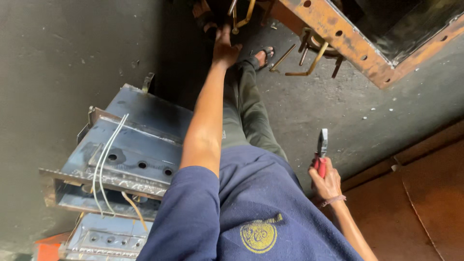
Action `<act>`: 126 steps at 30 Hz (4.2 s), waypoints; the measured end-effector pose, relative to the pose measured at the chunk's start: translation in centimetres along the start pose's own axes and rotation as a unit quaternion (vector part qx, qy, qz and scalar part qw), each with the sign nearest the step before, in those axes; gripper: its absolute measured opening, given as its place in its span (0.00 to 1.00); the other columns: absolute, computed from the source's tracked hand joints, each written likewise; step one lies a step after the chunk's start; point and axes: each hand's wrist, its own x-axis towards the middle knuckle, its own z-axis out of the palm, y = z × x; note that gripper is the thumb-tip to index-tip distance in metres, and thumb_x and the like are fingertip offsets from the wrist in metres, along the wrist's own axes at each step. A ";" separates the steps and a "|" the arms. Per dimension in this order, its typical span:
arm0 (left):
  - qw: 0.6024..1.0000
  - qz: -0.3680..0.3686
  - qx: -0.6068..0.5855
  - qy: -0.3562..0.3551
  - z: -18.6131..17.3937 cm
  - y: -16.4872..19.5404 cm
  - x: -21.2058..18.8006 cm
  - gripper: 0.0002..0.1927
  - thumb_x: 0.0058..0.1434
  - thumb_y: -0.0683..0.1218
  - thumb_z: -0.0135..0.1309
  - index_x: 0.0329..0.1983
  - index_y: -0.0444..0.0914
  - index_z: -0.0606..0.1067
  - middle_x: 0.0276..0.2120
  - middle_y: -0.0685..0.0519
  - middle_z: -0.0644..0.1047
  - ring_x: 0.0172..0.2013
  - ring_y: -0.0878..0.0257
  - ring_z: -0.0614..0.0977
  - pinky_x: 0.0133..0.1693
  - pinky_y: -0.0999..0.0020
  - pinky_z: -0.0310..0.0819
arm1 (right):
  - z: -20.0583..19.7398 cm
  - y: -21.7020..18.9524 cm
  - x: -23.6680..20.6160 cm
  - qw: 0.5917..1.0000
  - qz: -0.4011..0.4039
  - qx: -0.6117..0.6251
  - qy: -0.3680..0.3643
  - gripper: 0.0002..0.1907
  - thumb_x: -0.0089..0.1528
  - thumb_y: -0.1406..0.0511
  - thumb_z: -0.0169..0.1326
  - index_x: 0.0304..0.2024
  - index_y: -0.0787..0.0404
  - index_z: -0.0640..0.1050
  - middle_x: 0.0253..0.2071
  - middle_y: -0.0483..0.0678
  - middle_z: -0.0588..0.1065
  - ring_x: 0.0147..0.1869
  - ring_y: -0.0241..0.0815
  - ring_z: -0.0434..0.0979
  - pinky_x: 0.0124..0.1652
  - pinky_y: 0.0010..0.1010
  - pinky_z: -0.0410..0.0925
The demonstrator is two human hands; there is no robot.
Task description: The person sits on the workshop floor and fits brass fittings onto the ends of heating element rods, threading parts together by hand. They use pliers to grip and crimp wires and attach the prepared elements to the openings of metal box frames.
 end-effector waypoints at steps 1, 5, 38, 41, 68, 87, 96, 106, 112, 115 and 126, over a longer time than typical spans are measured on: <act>1.000 0.006 0.005 -0.022 -0.3 0.7 0.4 0.35 0.54 0.46 0.63 0.64 0.33 0.66 0.58 0.35 0.71 0.58 0.37 0.71 0.58 0.54 0.68 | -0.2 -1.7 -0.1 1.000 0.003 0.001 -0.008 0.23 0.57 0.54 0.58 0.48 0.60 0.72 0.34 0.62 0.80 0.41 0.60 0.83 0.46 0.46 0.72; 0.997 0.063 -0.024 -0.039 -2.6 3.7 -3.6 0.09 0.69 0.42 0.53 0.51 0.39 0.77 0.46 0.45 0.82 0.53 0.45 0.83 0.55 0.58 0.77 | -1.2 -9.9 0.4 0.972 -0.207 0.079 0.071 0.23 0.57 0.62 0.60 0.53 0.59 0.73 0.37 0.55 0.78 0.41 0.52 0.78 0.43 0.42 0.70; 0.885 0.065 -0.296 -0.353 -13.4 14.8 -18.9 0.12 0.62 0.42 0.60 0.47 0.34 0.79 0.34 0.54 0.84 0.37 0.74 0.80 0.42 0.73 0.75 | -11.3 -20.4 0.4 0.842 -0.511 -0.167 0.049 0.38 0.54 0.62 0.65 0.62 0.66 0.64 0.58 0.61 0.66 0.57 0.62 0.68 0.52 0.47 0.59; 0.883 0.040 -0.291 -0.367 -13.8 15.0 -19.0 0.14 0.65 0.46 0.63 0.50 0.36 0.80 0.36 0.54 0.85 0.38 0.73 0.80 0.43 0.72 0.76 | -12.2 -21.0 1.0 0.809 -0.551 -0.197 0.058 0.41 0.54 0.59 0.66 0.64 0.66 0.63 0.59 0.61 0.66 0.59 0.62 0.69 0.55 0.46 0.59; 0.986 0.064 -0.032 0.148 -10.3 13.0 -22.0 0.08 0.63 0.39 0.52 0.46 0.36 0.74 0.33 0.40 0.78 0.31 0.41 0.81 0.29 0.52 0.75 | -2.7 -25.6 -3.1 0.883 -0.420 -0.096 0.186 0.28 0.49 0.59 0.66 0.50 0.60 0.73 0.45 0.54 0.72 0.42 0.60 0.72 0.41 0.47 0.65; 0.996 0.021 0.087 0.020 -17.1 -3.4 3.2 0.23 0.61 0.44 0.60 0.58 0.33 0.72 0.51 0.33 0.76 0.53 0.36 0.76 0.56 0.46 0.68 | -2.6 -13.0 2.5 0.977 -0.127 -0.075 0.156 0.21 0.62 0.56 0.55 0.55 0.56 0.71 0.37 0.62 0.78 0.44 0.67 0.78 0.44 0.53 0.69; 0.999 0.029 0.023 -0.040 -21.9 -1.9 16.7 0.33 0.59 0.41 0.57 0.67 0.38 0.60 0.65 0.36 0.62 0.63 0.37 0.62 0.58 0.46 0.65 | 4.2 -28.6 -2.4 0.965 -0.092 0.231 0.087 0.22 0.60 0.67 0.54 0.57 0.57 0.70 0.34 0.45 0.79 0.24 0.37 0.72 0.25 0.31 0.68; 0.880 -0.160 -0.403 -0.196 -28.2 3.0 11.5 0.22 0.64 0.39 0.51 0.61 0.44 0.65 0.32 0.46 0.80 0.28 0.57 0.85 0.30 0.60 0.84 | 10.3 -45.9 4.4 0.921 -0.354 0.158 0.044 0.21 0.71 0.65 0.47 0.64 0.62 0.79 0.47 0.56 0.74 0.52 0.38 0.71 0.58 0.34 0.66; 0.904 -0.016 -0.370 -0.213 -32.7 5.2 9.4 0.15 0.73 0.53 0.45 0.48 0.38 0.73 0.30 0.50 0.82 0.31 0.60 0.86 0.36 0.63 0.83 | 9.1 -51.4 0.5 0.758 -0.240 0.566 -0.217 0.14 0.69 0.57 0.47 0.51 0.59 0.71 0.56 0.59 0.79 0.52 0.41 0.72 0.52 0.32 0.63; 0.933 0.062 -0.171 -0.312 -36.0 2.6 5.7 0.34 0.76 0.67 0.36 0.37 0.35 0.78 0.30 0.49 0.82 0.33 0.60 0.84 0.40 0.64 0.78 | 6.3 -52.6 -1.9 0.758 -0.180 0.594 -0.201 0.13 0.64 0.56 0.45 0.46 0.55 0.71 0.52 0.55 0.78 0.56 0.44 0.76 0.55 0.40 0.69; 0.980 0.127 -0.041 -0.148 -42.6 3.9 -10.2 0.22 0.48 0.56 0.69 0.37 0.36 0.79 0.29 0.47 0.80 0.32 0.51 0.81 0.37 0.58 0.73 | 3.9 -54.7 -4.0 0.827 -0.242 0.486 -0.148 0.15 0.65 0.59 0.51 0.50 0.59 0.72 0.52 0.50 0.78 0.54 0.42 0.79 0.50 0.38 0.74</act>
